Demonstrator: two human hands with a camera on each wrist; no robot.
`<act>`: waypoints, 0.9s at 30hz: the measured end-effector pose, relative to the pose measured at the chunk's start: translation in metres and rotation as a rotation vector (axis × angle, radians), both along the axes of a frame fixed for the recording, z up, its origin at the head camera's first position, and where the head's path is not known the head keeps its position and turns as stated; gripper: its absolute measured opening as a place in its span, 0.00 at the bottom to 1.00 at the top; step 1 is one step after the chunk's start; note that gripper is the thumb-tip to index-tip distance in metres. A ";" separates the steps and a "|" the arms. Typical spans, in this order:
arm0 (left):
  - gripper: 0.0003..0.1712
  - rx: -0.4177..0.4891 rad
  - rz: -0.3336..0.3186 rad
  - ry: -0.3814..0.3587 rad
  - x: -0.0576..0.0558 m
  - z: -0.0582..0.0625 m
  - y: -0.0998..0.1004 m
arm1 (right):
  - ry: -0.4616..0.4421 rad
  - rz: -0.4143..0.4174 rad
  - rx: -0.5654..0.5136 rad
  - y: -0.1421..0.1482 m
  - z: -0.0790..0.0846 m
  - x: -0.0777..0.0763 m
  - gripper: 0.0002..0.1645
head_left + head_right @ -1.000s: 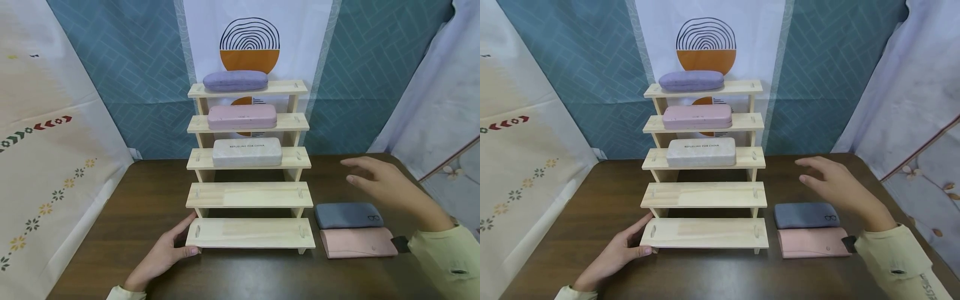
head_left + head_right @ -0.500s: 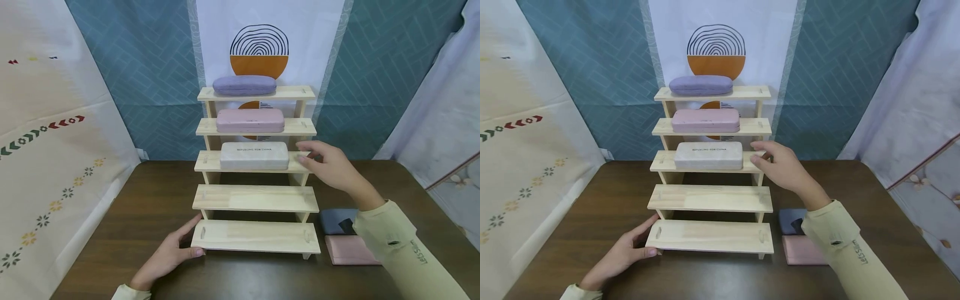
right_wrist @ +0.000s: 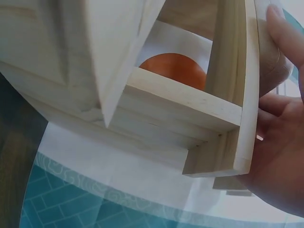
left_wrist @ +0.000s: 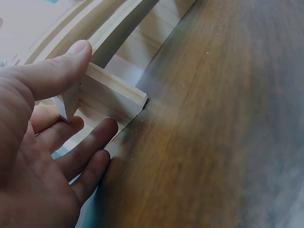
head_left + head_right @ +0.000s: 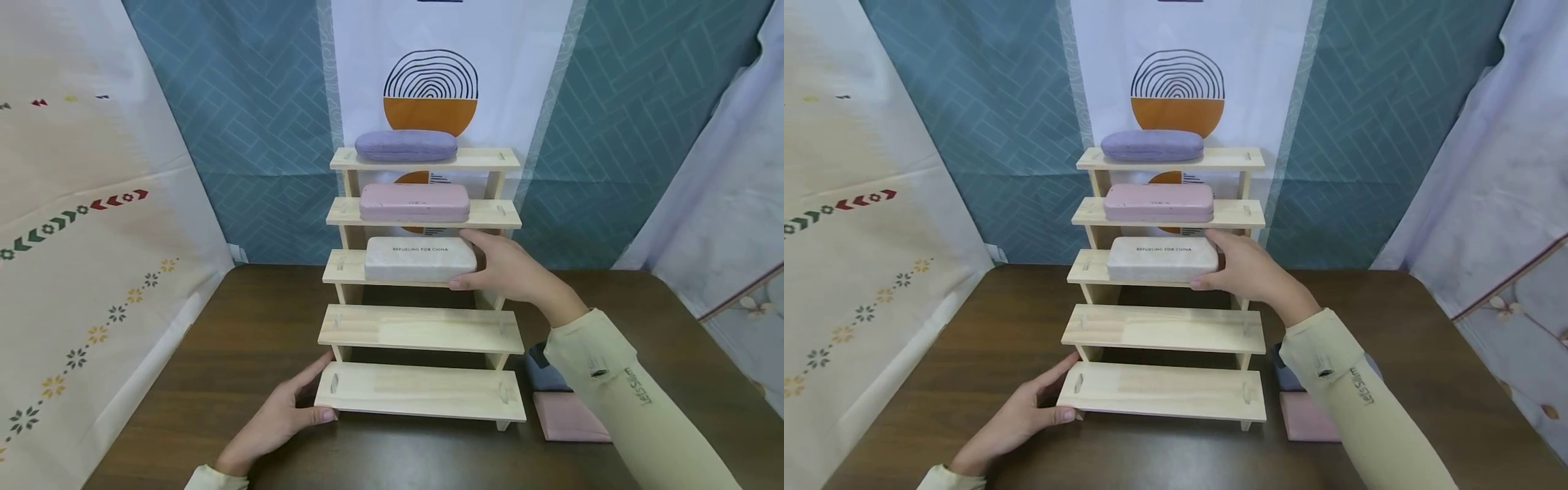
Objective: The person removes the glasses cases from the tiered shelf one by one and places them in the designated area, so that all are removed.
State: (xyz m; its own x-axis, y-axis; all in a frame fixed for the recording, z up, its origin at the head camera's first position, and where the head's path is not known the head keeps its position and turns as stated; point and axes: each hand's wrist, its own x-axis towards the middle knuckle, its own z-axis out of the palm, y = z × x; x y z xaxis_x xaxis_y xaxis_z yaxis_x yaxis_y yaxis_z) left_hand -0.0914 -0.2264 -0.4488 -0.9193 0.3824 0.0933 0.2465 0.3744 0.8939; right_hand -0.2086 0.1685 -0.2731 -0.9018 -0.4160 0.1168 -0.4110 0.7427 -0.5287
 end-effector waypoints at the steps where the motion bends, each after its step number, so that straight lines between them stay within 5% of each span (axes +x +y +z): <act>1: 0.52 -0.002 0.000 -0.001 0.000 0.000 0.000 | -0.001 0.004 0.000 0.000 0.000 0.000 0.58; 12: 0.51 0.007 -0.010 0.019 0.002 -0.001 0.000 | -0.045 -0.053 -0.136 0.002 -0.007 0.019 0.53; 19: 0.51 0.006 -0.003 0.014 0.001 -0.001 0.000 | -0.073 -0.005 -0.458 0.006 -0.011 0.029 0.43; 27: 0.52 -0.003 0.009 -0.003 0.002 0.001 0.001 | -0.228 0.020 -0.852 0.006 -0.011 0.039 0.42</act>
State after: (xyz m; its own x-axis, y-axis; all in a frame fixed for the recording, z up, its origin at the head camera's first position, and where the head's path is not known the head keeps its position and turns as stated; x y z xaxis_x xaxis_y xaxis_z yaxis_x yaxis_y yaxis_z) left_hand -0.0890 -0.2258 -0.4474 -0.9229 0.3744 0.0895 0.2405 0.3793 0.8935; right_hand -0.1699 0.1746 -0.2841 -0.9344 -0.2860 0.2124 -0.2365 0.0522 -0.9702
